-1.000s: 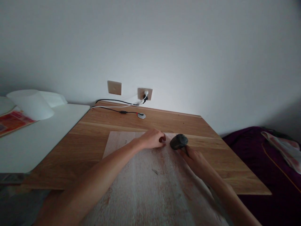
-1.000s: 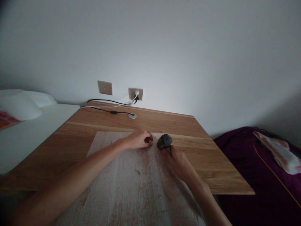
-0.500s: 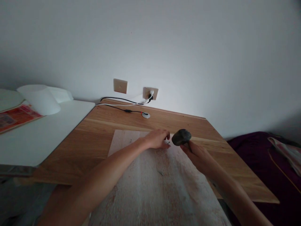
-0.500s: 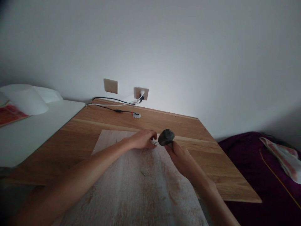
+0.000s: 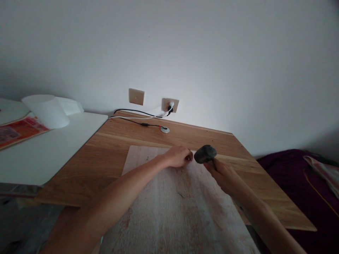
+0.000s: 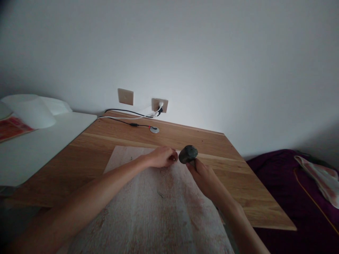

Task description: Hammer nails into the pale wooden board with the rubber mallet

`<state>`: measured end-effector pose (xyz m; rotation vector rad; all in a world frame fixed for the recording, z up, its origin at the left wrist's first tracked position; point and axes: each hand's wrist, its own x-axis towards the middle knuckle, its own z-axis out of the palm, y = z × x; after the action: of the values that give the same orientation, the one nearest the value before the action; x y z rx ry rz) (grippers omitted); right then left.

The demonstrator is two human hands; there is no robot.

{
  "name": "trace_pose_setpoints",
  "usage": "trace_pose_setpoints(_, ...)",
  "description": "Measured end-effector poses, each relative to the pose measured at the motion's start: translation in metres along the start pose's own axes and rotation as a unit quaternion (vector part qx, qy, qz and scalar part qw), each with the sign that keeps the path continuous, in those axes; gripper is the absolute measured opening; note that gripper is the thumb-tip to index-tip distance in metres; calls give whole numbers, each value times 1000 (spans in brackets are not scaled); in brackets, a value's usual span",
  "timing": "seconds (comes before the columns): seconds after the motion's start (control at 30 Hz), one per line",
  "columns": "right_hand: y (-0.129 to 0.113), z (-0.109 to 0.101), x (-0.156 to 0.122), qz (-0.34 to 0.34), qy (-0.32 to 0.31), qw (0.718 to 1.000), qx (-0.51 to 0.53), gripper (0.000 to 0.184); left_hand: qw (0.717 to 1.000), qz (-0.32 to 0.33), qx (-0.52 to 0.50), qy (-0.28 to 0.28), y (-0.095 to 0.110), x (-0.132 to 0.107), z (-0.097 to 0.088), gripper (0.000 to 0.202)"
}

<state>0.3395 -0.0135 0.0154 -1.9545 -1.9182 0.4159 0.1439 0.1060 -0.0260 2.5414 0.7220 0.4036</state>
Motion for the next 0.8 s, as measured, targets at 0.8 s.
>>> trace_pose_setpoints(0.8,-2,7,-1,-4,-15,1000,3,36,999,-35,-28,-6,3,-6,-7,59)
